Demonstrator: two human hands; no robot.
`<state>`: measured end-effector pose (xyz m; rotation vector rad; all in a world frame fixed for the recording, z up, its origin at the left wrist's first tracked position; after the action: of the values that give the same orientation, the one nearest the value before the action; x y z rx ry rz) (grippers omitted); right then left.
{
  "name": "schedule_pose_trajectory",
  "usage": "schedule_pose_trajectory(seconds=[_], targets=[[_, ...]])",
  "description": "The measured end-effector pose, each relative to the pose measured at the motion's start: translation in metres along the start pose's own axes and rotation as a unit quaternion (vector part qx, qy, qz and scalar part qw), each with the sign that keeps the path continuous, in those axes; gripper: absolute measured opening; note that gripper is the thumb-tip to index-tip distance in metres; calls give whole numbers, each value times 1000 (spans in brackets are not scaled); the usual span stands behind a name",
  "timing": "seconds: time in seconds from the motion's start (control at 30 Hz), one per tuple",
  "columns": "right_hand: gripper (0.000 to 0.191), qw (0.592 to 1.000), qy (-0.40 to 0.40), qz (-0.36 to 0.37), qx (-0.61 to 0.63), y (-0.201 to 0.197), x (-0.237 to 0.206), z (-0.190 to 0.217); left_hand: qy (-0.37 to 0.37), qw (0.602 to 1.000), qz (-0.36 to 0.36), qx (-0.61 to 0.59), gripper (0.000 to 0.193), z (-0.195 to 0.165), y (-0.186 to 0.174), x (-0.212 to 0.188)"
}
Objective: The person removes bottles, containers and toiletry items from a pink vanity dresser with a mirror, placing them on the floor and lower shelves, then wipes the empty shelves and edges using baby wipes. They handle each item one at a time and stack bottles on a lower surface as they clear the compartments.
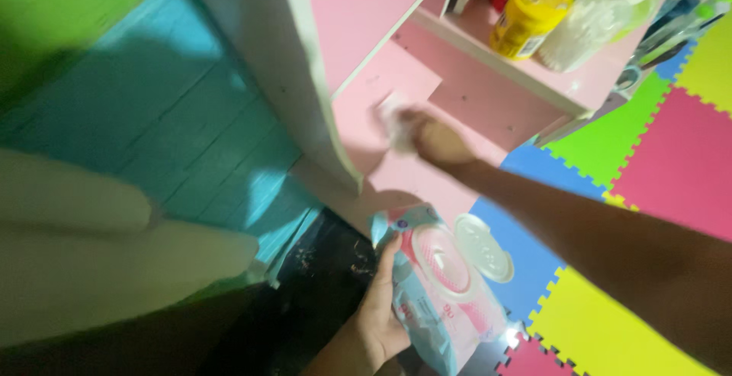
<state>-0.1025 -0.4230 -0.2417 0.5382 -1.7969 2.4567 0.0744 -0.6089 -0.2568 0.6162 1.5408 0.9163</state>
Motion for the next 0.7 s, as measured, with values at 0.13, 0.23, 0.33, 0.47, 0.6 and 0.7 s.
schedule_pose_trajectory(seconds=[0.13, 0.23, 0.33, 0.47, 0.6, 0.7], targets=[[54, 983, 116, -102, -102, -22, 33, -37, -3, 999, 31, -18, 82, -3, -10, -2], [36, 986, 141, 30, -86, 0, 59, -24, 45, 998, 20, 33, 82, -11, -20, 0], [57, 994, 108, 2, -17, 29, 49, 16, 60, 998, 11, 3, 82, -11, -27, 2], [43, 990, -20, -44, 136, 29, -12, 54, 48, 999, -11, -8, 82, -4, -39, 3], [46, 927, 306, -21, 216, 31, -97, -14, 62, 997, -8, -54, 78, 4, -63, 2], [55, 907, 401, -18, 124, 52, -134, -39, 94, 995, -16, -42, 77, 12, -89, -5]])
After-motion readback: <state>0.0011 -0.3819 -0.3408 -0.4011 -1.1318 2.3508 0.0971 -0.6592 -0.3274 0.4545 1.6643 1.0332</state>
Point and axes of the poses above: each hand's wrist, its own x-axis towards the middle knuckle, its own y-axis out of the palm, z = x × y, the point moved 7 cm from there along x, towards the middle knuckle, and after that the axes turned 2 degrees about z, right-handed, at the moved point
